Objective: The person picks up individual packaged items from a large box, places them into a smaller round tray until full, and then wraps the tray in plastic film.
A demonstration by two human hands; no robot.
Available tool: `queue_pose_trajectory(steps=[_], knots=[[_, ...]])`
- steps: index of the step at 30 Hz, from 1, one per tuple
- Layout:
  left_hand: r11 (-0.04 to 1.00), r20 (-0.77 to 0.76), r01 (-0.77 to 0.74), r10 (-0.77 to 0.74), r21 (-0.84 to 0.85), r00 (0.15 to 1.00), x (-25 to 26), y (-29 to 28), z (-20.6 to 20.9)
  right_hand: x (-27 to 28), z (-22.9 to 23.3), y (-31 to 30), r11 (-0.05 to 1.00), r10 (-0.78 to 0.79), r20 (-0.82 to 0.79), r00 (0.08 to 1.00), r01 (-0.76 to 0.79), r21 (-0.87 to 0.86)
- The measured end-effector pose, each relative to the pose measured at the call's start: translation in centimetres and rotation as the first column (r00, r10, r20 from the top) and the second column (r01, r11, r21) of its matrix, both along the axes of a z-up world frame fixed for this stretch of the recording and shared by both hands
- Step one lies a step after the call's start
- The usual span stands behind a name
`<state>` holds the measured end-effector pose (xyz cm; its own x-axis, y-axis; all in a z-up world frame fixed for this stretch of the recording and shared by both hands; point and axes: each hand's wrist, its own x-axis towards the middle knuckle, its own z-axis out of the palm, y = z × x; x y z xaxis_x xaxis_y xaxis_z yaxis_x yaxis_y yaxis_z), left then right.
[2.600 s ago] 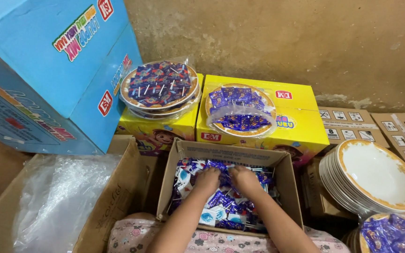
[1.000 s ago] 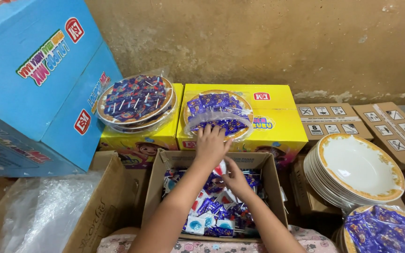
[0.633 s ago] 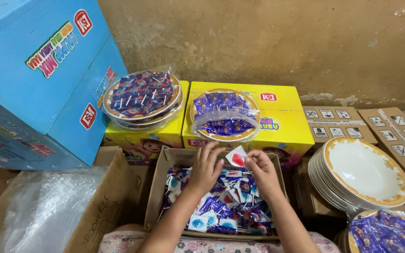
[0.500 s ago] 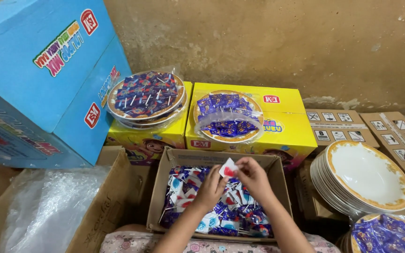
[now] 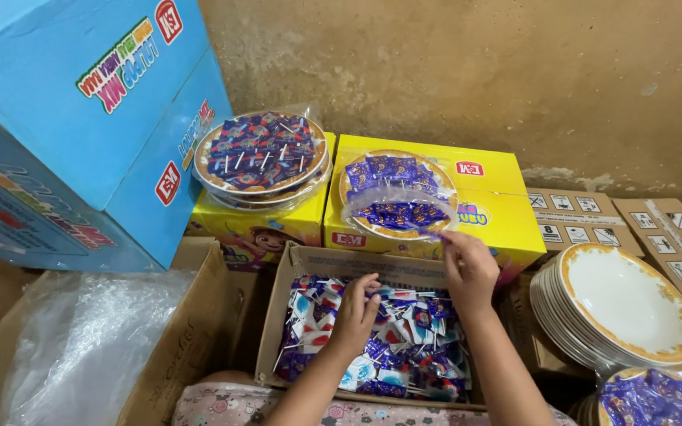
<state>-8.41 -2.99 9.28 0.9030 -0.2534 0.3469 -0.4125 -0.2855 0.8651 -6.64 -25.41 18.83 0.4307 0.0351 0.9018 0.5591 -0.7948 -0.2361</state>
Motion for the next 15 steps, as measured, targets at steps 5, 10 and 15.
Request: queue_pose_trajectory(steps=[5,10,15], knots=[[1.0,-0.009,-0.001,0.001,0.031,1.0,0.3,0.0,-0.7,4.5,0.6,-0.1,0.964,-0.189,0.082,0.979,0.201,-0.175],[0.993,0.012,0.016,-0.017,0.114,1.0,0.4,0.1,-0.6,6.8,-0.8,0.6,0.843,-0.484,-0.047,0.874,0.451,-0.292],[0.98,-0.084,0.004,0.013,0.197,0.996,0.7,0.0,-0.9,6.8,0.7,1.0,0.922,-0.382,-0.477,0.792,0.286,-0.263]])
